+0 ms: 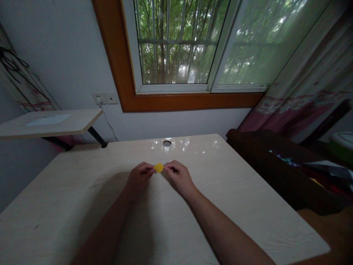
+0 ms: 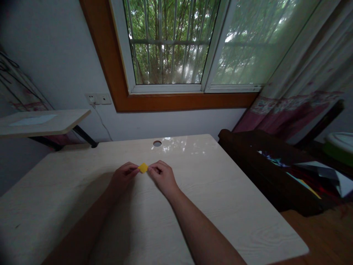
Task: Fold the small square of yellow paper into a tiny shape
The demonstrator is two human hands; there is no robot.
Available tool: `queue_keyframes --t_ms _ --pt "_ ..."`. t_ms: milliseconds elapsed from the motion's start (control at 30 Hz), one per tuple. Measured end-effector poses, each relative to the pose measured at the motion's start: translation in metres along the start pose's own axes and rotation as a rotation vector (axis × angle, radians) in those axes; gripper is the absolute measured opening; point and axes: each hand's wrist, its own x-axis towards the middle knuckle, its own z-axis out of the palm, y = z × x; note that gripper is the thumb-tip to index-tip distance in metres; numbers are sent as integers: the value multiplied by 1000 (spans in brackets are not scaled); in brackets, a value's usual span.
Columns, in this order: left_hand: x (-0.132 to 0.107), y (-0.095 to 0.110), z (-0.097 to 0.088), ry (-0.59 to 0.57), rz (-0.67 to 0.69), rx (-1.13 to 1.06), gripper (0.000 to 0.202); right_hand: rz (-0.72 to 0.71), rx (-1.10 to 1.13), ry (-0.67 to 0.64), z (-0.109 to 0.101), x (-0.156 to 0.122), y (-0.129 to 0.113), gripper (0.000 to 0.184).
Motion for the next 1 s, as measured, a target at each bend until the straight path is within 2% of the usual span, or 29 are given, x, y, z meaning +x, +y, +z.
queue_keyframes --t_ms 300,600,1000 --pt "-2 2 -2 40 57 57 19 -23 -31 -78 4 0 0 9" --pt "-5 9 2 -73 102 137 20 -69 -67 -132 2 -2 -10 10" --pt "-4 5 4 -98 123 127 20 -105 -78 -158 3 -4 -8 11"
